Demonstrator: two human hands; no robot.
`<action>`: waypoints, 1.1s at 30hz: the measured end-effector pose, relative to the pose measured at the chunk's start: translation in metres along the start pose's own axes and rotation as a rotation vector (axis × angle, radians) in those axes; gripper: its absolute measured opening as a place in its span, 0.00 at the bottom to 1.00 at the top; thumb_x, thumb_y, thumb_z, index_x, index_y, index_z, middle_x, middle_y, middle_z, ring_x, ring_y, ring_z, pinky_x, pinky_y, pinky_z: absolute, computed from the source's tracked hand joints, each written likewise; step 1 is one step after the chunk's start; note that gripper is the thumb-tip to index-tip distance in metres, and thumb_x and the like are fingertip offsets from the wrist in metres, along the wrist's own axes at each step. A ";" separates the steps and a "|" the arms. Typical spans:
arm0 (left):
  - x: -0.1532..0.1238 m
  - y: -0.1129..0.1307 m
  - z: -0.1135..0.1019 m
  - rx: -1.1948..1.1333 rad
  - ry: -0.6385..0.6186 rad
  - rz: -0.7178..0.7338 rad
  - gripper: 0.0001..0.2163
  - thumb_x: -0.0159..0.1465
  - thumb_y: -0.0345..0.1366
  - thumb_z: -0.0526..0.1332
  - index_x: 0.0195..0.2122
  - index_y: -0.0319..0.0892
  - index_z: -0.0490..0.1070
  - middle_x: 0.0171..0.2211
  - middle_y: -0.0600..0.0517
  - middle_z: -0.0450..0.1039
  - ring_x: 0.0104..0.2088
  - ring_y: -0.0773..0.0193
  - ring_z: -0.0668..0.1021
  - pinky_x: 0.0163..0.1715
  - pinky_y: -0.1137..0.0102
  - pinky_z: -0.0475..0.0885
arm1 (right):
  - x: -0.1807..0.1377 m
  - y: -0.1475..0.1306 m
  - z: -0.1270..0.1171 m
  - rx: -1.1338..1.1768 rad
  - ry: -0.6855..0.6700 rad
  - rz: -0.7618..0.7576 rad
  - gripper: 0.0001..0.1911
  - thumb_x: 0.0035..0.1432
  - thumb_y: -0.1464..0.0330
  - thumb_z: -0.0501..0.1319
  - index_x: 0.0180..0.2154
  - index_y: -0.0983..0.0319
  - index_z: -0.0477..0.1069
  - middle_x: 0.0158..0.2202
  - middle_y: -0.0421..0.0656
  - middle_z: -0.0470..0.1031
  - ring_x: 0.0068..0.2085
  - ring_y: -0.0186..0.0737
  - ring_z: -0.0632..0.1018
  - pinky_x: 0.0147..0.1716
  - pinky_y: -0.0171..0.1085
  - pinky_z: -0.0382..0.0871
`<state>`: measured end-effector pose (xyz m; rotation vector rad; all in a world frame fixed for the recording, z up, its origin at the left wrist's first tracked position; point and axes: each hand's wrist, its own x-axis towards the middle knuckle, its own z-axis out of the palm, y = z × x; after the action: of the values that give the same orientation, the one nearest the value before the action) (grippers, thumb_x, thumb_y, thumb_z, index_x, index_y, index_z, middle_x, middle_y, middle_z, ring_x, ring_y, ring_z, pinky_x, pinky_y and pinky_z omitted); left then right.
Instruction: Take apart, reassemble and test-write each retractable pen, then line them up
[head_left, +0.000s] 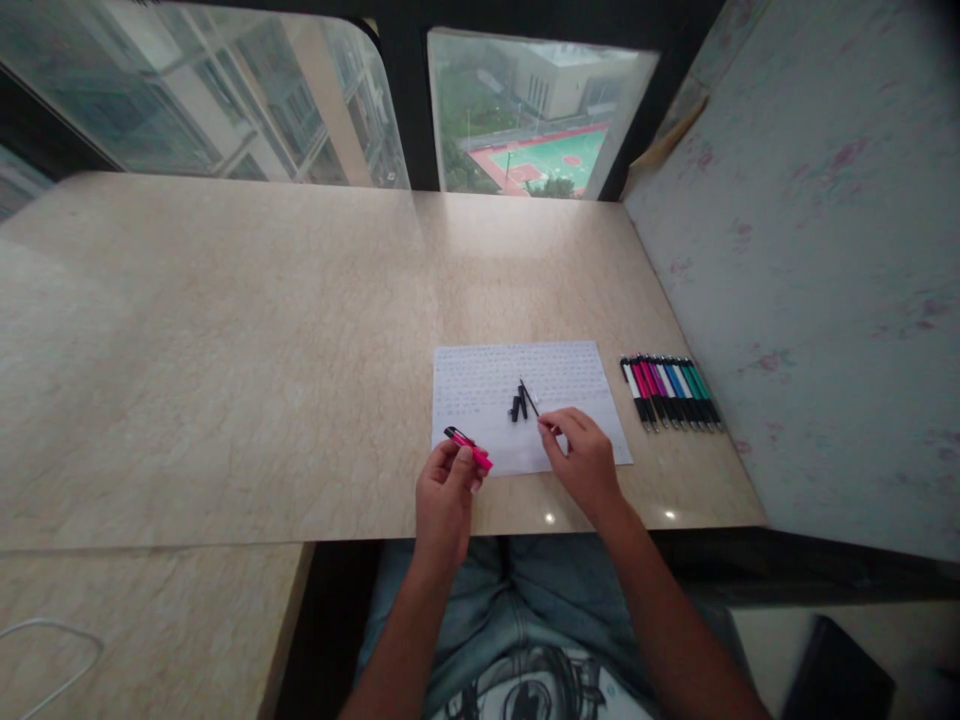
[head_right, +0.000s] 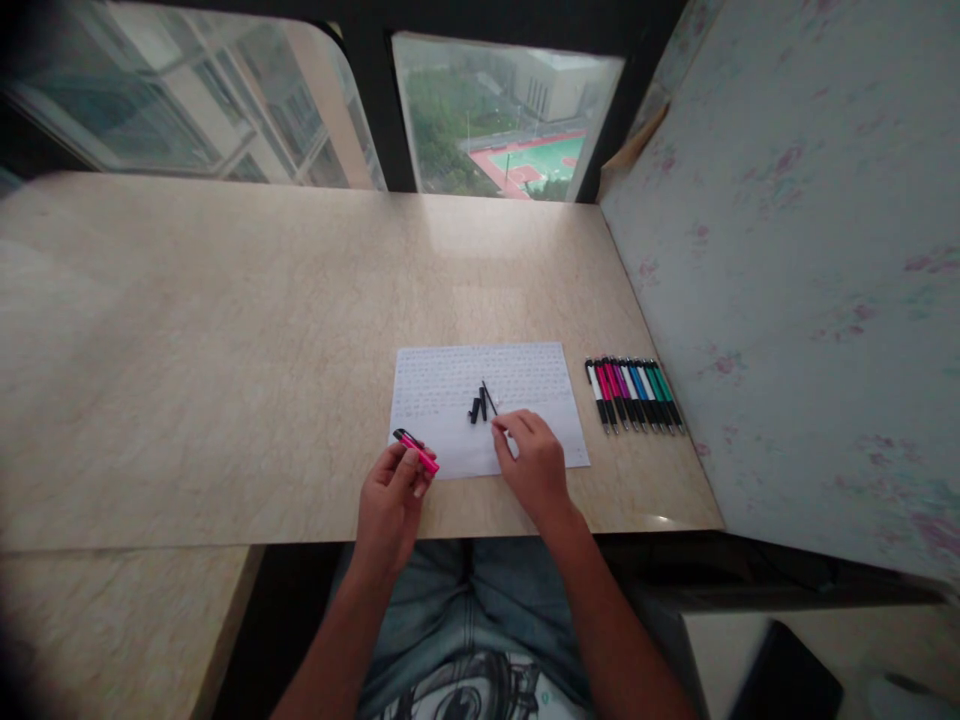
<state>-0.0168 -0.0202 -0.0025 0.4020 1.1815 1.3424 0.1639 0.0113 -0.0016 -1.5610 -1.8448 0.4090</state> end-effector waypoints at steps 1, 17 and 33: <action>0.002 0.001 -0.001 -0.053 0.004 -0.015 0.14 0.55 0.42 0.71 0.36 0.39 0.73 0.31 0.52 0.76 0.29 0.71 0.75 0.30 0.76 0.68 | 0.007 0.009 0.001 -0.059 0.003 0.008 0.09 0.63 0.70 0.55 0.39 0.61 0.75 0.36 0.47 0.77 0.38 0.43 0.76 0.42 0.42 0.70; 0.004 0.003 -0.007 -0.211 -0.029 -0.068 0.12 0.55 0.38 0.72 0.35 0.39 0.73 0.31 0.52 0.76 0.28 0.72 0.75 0.27 0.78 0.68 | 0.029 0.013 0.003 -0.016 -0.037 0.053 0.08 0.61 0.68 0.58 0.34 0.61 0.76 0.34 0.45 0.77 0.34 0.40 0.76 0.35 0.38 0.69; -0.002 0.000 -0.003 -0.412 -0.077 -0.202 0.08 0.57 0.32 0.71 0.36 0.37 0.75 0.34 0.51 0.78 0.30 0.75 0.78 0.29 0.83 0.73 | -0.006 -0.049 0.008 0.694 -0.265 0.312 0.07 0.57 0.64 0.64 0.34 0.60 0.77 0.34 0.43 0.78 0.34 0.39 0.77 0.28 0.34 0.70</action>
<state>-0.0183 -0.0229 -0.0031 0.0357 0.8294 1.3388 0.1224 -0.0043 0.0223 -1.3269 -1.3957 1.2969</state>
